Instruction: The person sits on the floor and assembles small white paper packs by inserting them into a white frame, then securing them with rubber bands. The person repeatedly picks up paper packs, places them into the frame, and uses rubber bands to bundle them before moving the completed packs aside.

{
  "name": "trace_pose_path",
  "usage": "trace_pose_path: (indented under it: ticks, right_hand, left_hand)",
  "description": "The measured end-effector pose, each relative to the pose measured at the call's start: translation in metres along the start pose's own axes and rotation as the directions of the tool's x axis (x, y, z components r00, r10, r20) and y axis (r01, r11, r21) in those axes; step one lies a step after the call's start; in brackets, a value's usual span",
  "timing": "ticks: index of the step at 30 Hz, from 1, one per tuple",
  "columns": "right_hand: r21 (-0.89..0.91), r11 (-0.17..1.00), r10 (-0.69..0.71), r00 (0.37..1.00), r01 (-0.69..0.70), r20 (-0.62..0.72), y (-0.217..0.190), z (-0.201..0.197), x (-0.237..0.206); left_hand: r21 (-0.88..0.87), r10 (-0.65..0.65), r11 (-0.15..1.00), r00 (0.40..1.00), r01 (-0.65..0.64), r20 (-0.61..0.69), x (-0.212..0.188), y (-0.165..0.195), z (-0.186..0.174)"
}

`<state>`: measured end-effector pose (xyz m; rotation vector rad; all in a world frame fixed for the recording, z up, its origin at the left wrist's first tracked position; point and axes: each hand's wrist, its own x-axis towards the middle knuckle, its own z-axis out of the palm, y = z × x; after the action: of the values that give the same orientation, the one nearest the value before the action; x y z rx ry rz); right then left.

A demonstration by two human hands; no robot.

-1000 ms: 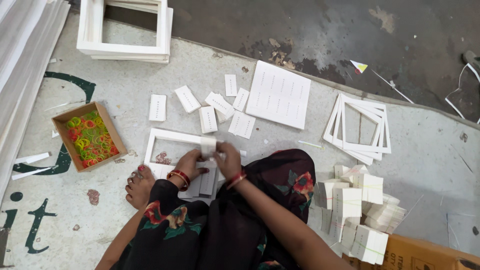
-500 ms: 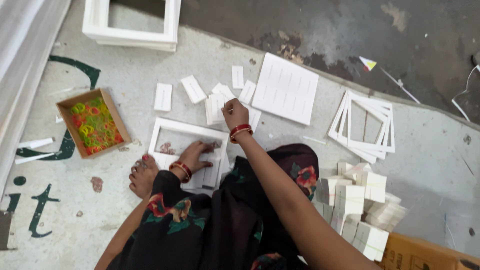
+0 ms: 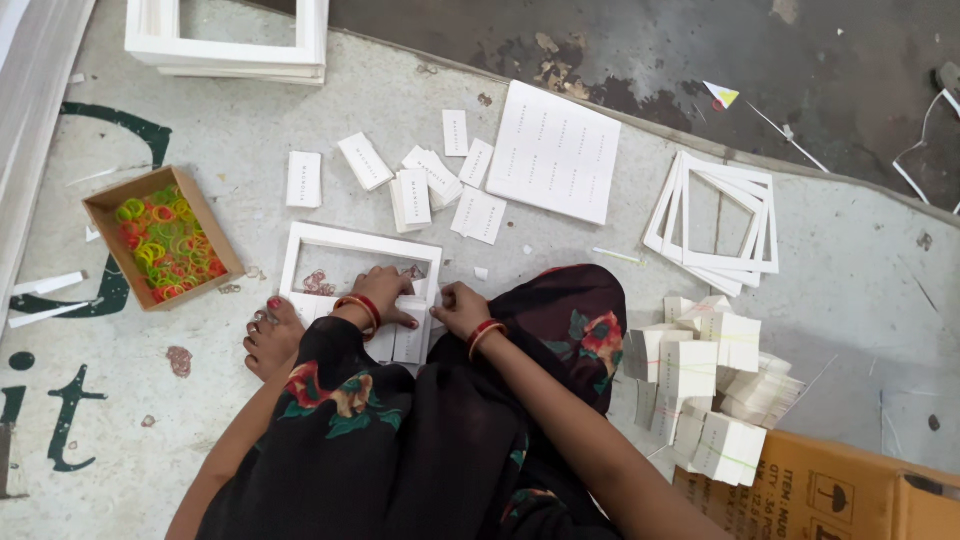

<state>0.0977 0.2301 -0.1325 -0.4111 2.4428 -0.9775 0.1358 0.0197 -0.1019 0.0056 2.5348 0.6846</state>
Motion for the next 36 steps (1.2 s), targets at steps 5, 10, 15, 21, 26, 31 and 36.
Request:
trace_pose_path:
  ticks: [5, 10, 15, 21, 26, 31, 36]
  right_hand:
    - [0.183, 0.982, 0.049, 0.998, -0.039, -0.047, -0.005, -0.001, 0.000]
    - [0.173, 0.904, -0.370, 0.918, 0.392, -0.143, -0.030, -0.013, -0.014]
    - [0.016, 0.951, -0.308, 0.949, 0.308, 0.071, -0.060, 0.001, -0.014]
    - [-0.112, 0.864, -0.502, 0.856, 0.490, -0.126, -0.057, 0.013, -0.013]
    - [-0.126, 0.921, -0.377, 0.924, 0.367, -0.060, -0.043, 0.012, -0.003]
    - [-0.021, 0.960, -0.281, 0.958, 0.280, -0.052, -0.032, 0.012, 0.014]
    - [0.221, 0.967, -0.130, 0.991, 0.130, -0.015, -0.022, 0.017, 0.018]
  left_hand:
    - [-0.274, 0.180, 0.936, 0.969, -0.221, -0.167, -0.015, -0.006, -0.011]
    - [-0.343, 0.038, 0.917, 0.901, -0.204, -0.433, -0.044, -0.006, -0.040]
    - [-0.036, 0.295, 0.925, 0.774, -0.378, -0.560, -0.048, 0.009, -0.039]
    - [0.071, 0.299, 0.945, 0.750, -0.321, -0.590, -0.054, 0.009, -0.013]
    - [-0.249, 0.169, 0.902, 0.819, -0.353, -0.549, -0.052, 0.006, -0.008]
    - [-0.603, -0.157, 0.743, 0.799, -0.291, -0.580, -0.041, -0.007, -0.006]
    - [-0.783, -0.350, 0.557, 0.776, -0.277, -0.524, -0.035, -0.024, 0.005]
